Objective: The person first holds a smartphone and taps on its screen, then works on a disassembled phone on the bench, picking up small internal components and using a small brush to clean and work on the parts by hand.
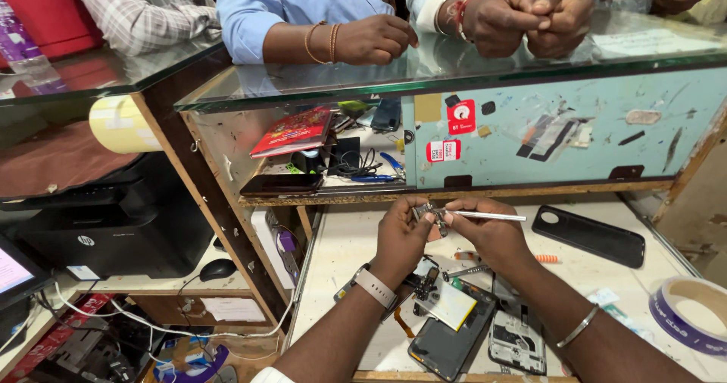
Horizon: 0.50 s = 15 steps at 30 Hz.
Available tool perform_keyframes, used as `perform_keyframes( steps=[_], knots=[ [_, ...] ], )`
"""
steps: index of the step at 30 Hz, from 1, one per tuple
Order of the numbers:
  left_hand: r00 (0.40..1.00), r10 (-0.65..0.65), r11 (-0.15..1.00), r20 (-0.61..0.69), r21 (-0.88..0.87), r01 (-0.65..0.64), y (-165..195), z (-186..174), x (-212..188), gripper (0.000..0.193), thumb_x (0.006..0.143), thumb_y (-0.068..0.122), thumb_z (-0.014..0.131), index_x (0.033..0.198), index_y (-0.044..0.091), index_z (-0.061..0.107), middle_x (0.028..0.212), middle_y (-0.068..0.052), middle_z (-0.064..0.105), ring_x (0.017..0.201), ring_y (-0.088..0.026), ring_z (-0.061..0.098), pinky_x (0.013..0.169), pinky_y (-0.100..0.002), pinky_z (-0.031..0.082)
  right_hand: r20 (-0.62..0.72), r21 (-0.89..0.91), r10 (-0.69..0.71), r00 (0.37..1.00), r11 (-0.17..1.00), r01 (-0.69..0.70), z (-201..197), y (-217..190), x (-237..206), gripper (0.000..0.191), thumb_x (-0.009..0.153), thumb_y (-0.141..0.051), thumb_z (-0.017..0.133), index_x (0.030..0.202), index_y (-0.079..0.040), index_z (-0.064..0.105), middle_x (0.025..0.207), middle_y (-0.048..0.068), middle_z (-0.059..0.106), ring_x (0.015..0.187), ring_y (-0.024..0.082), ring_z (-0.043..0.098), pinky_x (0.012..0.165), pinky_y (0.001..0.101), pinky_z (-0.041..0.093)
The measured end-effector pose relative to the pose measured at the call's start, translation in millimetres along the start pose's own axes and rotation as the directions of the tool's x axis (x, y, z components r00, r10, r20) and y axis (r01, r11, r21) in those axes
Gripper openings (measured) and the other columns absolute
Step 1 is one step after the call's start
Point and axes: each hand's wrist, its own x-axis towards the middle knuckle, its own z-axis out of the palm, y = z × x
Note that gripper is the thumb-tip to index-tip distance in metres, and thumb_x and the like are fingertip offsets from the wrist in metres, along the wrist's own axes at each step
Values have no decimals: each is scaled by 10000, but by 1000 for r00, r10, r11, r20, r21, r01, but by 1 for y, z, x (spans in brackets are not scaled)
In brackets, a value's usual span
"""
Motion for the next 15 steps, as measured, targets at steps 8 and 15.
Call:
perform_keyframes(
  steps=[8,15],
  knots=[
    [1000,-11,1000,27,-17,12,2,-2,0,254,965,1,642,1211,6,579,961,-26,678,801,-36,603,691,-196,510,16,23,37,999,999,-37,2,-9,-3,234,858,-138,782,1068,-35,770,862,46,766,743,75,648,637,252,517],
    [1000,-10,1000,18,-27,11,5,-2,-1,244,967,6,643,1205,6,588,956,-22,679,801,-32,610,682,-195,513,41,55,-25,999,998,23,2,-6,-2,226,870,-134,770,1075,-40,763,882,34,770,773,52,660,668,214,534]
  ],
)
